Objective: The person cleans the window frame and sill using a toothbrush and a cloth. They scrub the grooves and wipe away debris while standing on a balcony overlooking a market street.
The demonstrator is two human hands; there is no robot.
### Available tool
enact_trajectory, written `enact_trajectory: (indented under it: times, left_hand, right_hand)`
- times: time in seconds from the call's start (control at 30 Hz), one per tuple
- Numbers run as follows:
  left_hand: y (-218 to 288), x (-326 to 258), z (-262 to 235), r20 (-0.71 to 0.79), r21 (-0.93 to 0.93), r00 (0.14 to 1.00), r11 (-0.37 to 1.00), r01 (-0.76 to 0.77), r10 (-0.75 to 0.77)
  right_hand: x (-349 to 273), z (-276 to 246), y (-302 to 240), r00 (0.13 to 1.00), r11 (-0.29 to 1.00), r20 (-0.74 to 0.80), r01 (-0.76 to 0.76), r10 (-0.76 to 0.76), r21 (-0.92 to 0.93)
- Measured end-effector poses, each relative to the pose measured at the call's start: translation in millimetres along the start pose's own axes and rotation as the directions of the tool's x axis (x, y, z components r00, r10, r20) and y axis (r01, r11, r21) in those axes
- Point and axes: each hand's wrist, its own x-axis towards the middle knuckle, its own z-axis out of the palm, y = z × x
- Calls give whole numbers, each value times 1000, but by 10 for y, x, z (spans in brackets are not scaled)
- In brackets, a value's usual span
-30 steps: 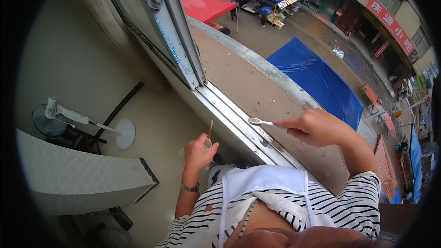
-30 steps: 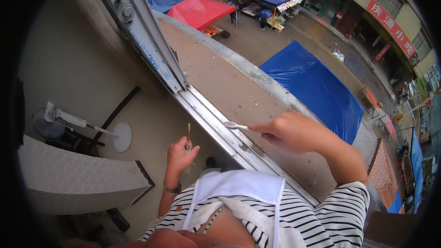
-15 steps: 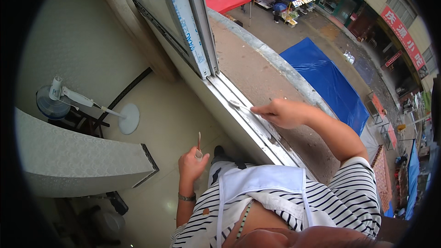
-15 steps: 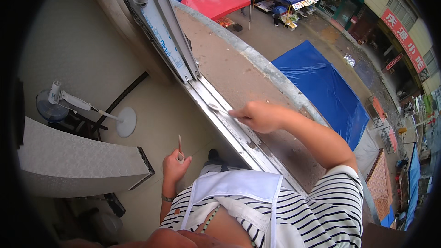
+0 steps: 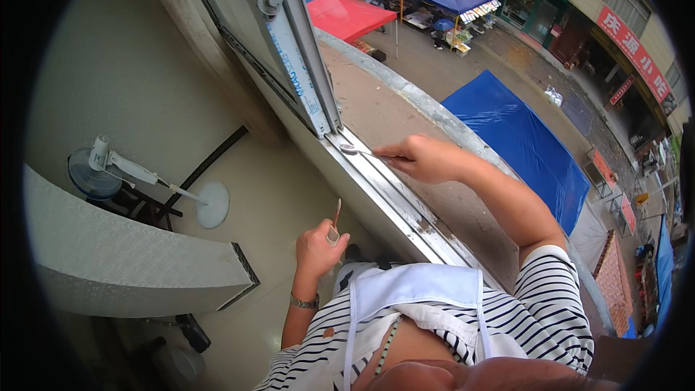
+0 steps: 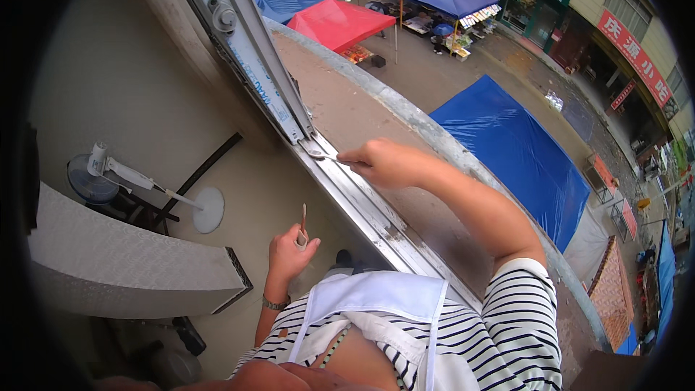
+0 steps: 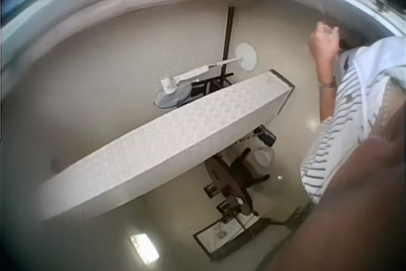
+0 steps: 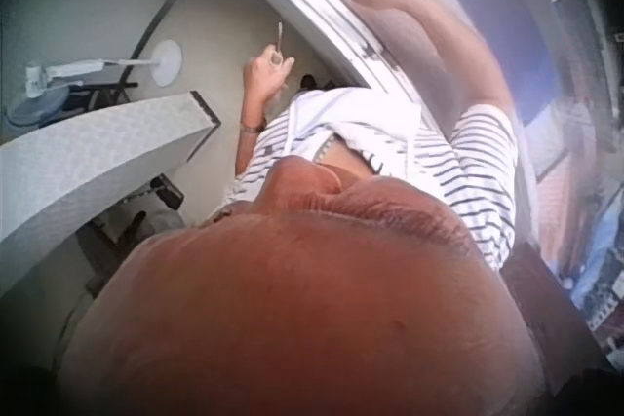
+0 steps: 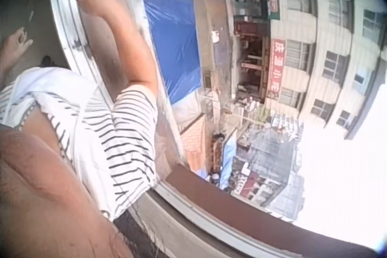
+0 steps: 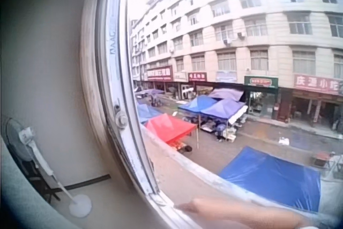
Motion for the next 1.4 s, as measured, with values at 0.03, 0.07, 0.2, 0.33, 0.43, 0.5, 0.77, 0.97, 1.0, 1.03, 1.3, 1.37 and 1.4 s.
enact_trajectory:
  times: [0.03, 0.07, 0.2, 0.33, 0.43, 0.5, 0.77, 0.97, 1.0, 1.03, 1.3, 1.37, 1.4]
  left_hand:
    - [-58, -72, -17, 6, 10, 1000, 1000, 29, -29]
    - [-118, -151, -49, 3, 45, 998, 997, 60, -60]
    - [-357, -486, -13, -46, 41, 983, 983, 181, -179]
    - [-501, -592, 75, -45, 15, 978, 978, 206, -205]
    - [-501, -578, 123, -53, -36, 979, 981, 193, -195]
    - [-496, -524, 159, -36, -60, 987, 986, 157, -159]
    - [-285, -192, -73, 19, -100, 1000, 995, -13, 15]
    - [479, 198, -194, 78, -126, 883, 883, -452, 463]
    - [559, 249, -222, 105, -124, 851, 856, -502, 514]
    - [638, 293, -238, 138, -131, 814, 825, -550, 565]
    - [1126, 555, -300, 292, -181, 453, 514, -839, 843]
    - [1148, 619, -302, 305, -191, 388, 456, -869, 869]
    - [1149, 645, -322, 311, -190, 374, 442, -877, 874]
  right_hand:
    - [257, 153, 65, 1000, 999, -24, 3, -4, -55]
    - [474, 248, 29, 999, 994, -44, 4, -9, -108]
    - [641, 451, -358, 997, 866, 43, -40, 71, -499]
    - [466, 530, -520, 982, 818, 93, -84, 166, -568]
    - [66, 330, -696, 932, 809, 218, -118, 291, -575]
    - [-417, 174, -665, 923, 832, 251, -115, 292, -543]
    - [-1598, -258, -1069, 899, 899, 253, -258, 358, -355]
    - [-1957, -95, -1141, 925, 946, -220, -324, 309, -33]
    - [-1968, -56, -1200, 901, 931, -241, -365, 361, 28]
    - [-1982, 2, -1254, 869, 906, -259, -412, 422, 92]
    - [-1756, 557, -1365, 673, 806, -472, -341, 569, 485]
    - [-1601, 672, -1430, 640, 769, -491, -263, 591, 583]
    - [-1506, 760, -1428, 616, 753, -515, -204, 595, 626]
